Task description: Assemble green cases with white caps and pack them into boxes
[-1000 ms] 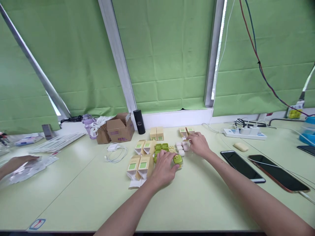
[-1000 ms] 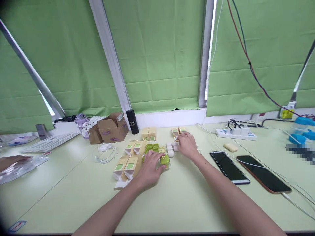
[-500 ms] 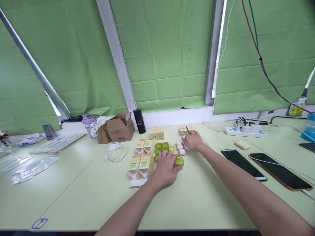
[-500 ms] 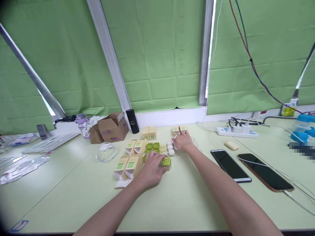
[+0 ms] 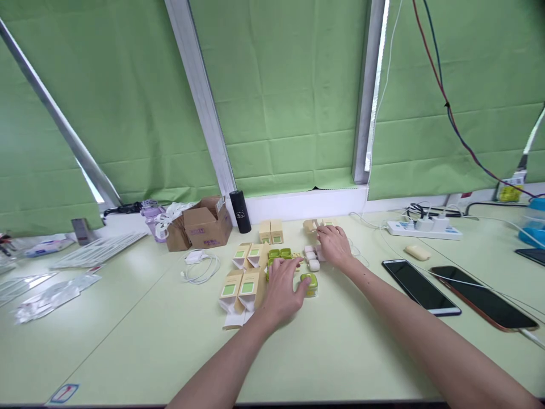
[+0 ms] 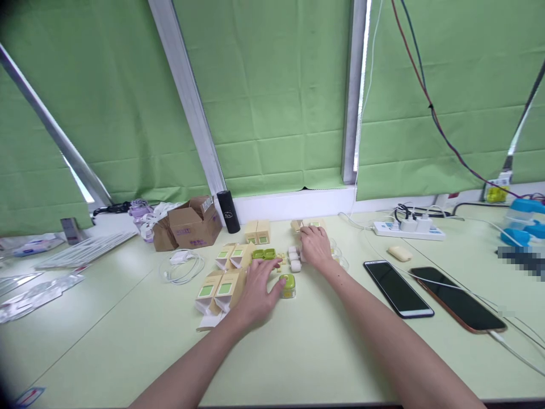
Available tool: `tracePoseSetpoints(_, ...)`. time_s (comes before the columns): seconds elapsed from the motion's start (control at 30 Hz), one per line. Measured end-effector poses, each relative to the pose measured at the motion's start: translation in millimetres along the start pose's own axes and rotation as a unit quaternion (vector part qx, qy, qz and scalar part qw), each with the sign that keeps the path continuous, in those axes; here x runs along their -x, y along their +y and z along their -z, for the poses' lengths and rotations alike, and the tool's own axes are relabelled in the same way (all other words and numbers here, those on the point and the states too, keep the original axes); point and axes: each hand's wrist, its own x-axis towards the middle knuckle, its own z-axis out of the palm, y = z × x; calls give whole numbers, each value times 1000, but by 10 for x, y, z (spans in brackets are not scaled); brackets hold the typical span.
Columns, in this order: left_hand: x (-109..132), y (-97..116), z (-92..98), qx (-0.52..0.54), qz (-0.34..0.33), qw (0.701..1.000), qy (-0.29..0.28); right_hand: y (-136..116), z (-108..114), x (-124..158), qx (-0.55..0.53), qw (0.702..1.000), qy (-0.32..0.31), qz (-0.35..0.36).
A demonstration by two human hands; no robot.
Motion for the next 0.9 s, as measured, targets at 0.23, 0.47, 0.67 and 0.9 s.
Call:
tracePoseSetpoints(0.23, -74, -83, -6, 118, 53, 988, 82, -138, 203, 280, -29, 972, 219, 85)
tracePoseSetpoints(0.47, -172, -129, 29, 332, 129, 932, 69, -423, 468, 626, -57, 929, 309, 196)
tracePoseSetpoints(0.67, -227, -150, 31, 467, 175, 862, 89, -580, 454, 812, -71, 902, 291, 310)
tracePoseSetpoints(0.9, -245, -117, 89, 583, 199, 778, 124, -609, 366, 834, -97, 891, 262, 358)
